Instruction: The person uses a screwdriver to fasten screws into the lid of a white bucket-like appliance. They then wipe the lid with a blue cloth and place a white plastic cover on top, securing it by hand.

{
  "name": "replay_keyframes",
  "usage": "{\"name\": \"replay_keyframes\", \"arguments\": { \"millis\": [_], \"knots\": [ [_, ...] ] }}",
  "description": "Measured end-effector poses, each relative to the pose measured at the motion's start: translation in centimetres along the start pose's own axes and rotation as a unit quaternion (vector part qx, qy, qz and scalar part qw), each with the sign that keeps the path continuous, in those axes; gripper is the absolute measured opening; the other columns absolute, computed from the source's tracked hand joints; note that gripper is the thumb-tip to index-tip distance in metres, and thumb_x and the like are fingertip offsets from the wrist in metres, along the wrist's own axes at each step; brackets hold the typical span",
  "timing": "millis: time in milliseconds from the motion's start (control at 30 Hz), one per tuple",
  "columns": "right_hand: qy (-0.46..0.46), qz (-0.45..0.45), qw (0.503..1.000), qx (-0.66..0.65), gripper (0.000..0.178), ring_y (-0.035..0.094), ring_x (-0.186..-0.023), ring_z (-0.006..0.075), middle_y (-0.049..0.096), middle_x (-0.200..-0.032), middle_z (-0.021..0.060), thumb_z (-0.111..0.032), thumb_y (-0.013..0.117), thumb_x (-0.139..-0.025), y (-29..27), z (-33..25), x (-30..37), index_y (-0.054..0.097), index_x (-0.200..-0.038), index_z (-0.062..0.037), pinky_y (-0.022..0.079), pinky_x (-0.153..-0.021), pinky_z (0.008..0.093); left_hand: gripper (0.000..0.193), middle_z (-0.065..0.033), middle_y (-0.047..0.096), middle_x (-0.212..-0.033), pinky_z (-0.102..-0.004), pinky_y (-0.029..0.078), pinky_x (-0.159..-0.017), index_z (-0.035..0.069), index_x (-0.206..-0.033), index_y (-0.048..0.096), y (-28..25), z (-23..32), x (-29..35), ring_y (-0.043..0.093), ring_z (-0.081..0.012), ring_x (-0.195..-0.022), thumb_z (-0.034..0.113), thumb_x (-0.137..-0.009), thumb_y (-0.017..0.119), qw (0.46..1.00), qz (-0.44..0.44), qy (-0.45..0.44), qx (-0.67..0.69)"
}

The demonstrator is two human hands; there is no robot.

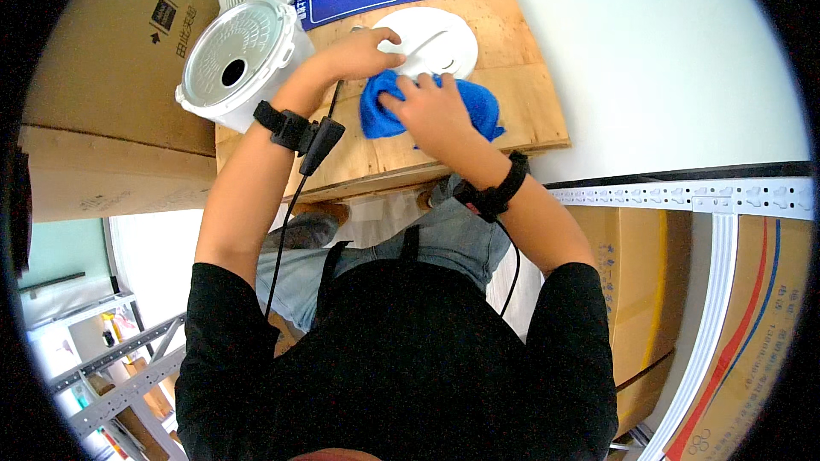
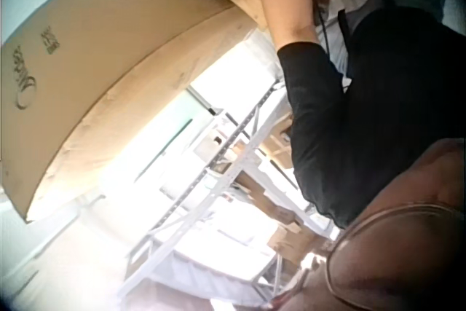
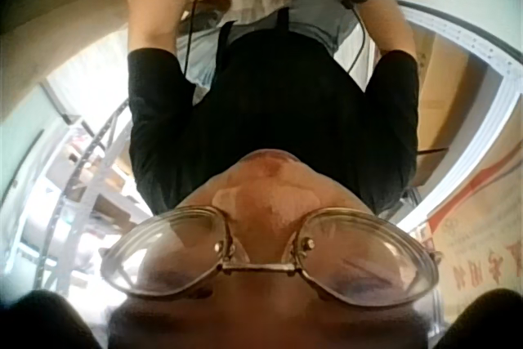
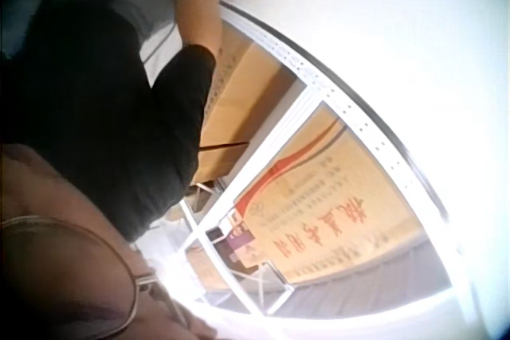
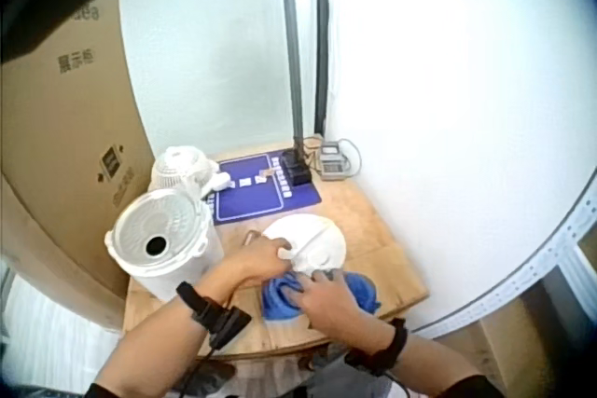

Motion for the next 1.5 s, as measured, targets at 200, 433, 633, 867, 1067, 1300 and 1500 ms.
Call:
{"name": "replay_keyframes", "arguments": {
  "millis": [200, 433, 633, 867, 1067, 1300, 1500],
  "knots": [
    [0.099, -0.039, 0.994, -0.032, 0.053, 0.062, -0.1, 0.0279, 0.06, -0.117, 0.0072, -0.006, 0.068, -0.074, 1.5, 4.7, 2.5, 0.063, -0.123, -0.0283, 0.046, -0.081, 0.0451, 0.058, -0.0208, 0.066, -0.115, -0.0356, 0.053, -0.082, 0.005, -0.133, 0.058, 4.3, -0.4, -2.7, 0.066, -0.0291, -0.101, 0.043, -0.09, 0.062, 0.993, -0.099, -0.05, 0.044],
    [0.174, 0.0, 0.983, -0.063, 0.053, 0.063, -0.097, 0.0316, 0.061, -0.111, 0.0091, -0.007, 0.07, -0.072, 2.5, 7.8, 2.0, 0.064, -0.121, -0.0246, 0.047, -0.078, 0.0483, 0.073, -0.027, 0.052, -0.136, -0.0375, 0.044, -0.102, 0.003, -0.143, 0.047, 5.4, -1.4, -3.7, 0.051, -0.035, -0.127, 0.047, -0.087, 0.065, 0.984, 0.05, -0.058, 0.162],
    [0.218, 0.144, 0.918, -0.297, 0.067, 0.061, -0.102, 0.0366, 0.057, -0.118, 0.0162, -0.009, 0.078, -0.07, -3.4, 8.6, 0.7, 0.058, -0.133, -0.0177, 0.052, -0.085, 0.0417, 0.036, -0.0189, 0.064, -0.12, -0.0403, 0.048, -0.093, 0.006, -0.117, 0.066, -2.6, 2.2, 8.1, 0.06, -0.0317, -0.112, 0.026, -0.087, 0.067, 0.922, 0.279, 0.147, 0.224],
    [0.048, 0.248, 0.936, -0.243, 0.062, 0.061, -0.104, 0.0382, 0.057, -0.117, 0.0191, -0.019, 0.081, -0.07, -8.9, 1.2, -10.7, 0.061, -0.128, -0.0138, 0.053, -0.082, 0.0424, 0.029, -0.016, 0.06, -0.124, -0.0384, 0.042, -0.1, 0.007, -0.113, 0.067, -12.6, -8.7, 20.5, 0.055, -0.0324, -0.116, 0.013, -0.084, 0.065, 0.812, 0.583, -0.001, 0.007],
    [-0.012, 0.143, 0.984, -0.107, 0.042, 0.057, -0.109, 0.0336, 0.055, -0.122, 0.0125, -0.032, 0.077, -0.074, -6.8, -6.2, -18.2, 0.07, -0.114, -0.0206, 0.045, -0.082, 0.0532, 0.046, -0.0235, 0.047, -0.139, -0.0409, 0.035, -0.109, 0.003, -0.131, 0.055, -12.2, -18.6, 19.8, 0.043, -0.0384, -0.13, 0.017, -0.088, 0.059, 0.831, 0.511, -0.219, 0.017],
    [0.011, 0.058, 0.996, -0.063, 0.038, 0.058, -0.108, 0.0325, 0.058, -0.116, 0.0084, -0.032, 0.077, -0.077, -5.9, -4.6, -20.5, 0.07, -0.112, -0.0208, 0.048, -0.084, 0.056, 0.047, -0.0224, 0.051, -0.134, -0.0374, 0.039, -0.105, -0.006, -0.13, 0.054, -11.1, -18.7, 19.3, 0.051, -0.0337, -0.123, 0.009, -0.086, 0.055, 0.802, 0.554, -0.116, 0.191],
    [0.007, -0.065, 0.996, 0.064, 0.04, 0.058, -0.113, 0.0329, 0.058, -0.123, 0.0089, -0.033, 0.074, -0.081, -5.5, -5.4, -25.7, 0.069, -0.118, -0.0207, 0.047, -0.088, 0.0577, 0.045, -0.0211, 0.055, -0.127, -0.0367, 0.039, -0.105, -0.008, -0.126, 0.057, -11.1, -18.4, 19.6, 0.054, -0.0332, -0.119, 0.007, -0.083, 0.056, 0.789, 0.577, -0.099, 0.186]
  ]
}}
Point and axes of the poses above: each hand's wrist, its own x-axis away from the middle knuckle, its own y-axis out of the palm, z = x × y, the point moved 6 cm from there along -x, towards the middle knuckle
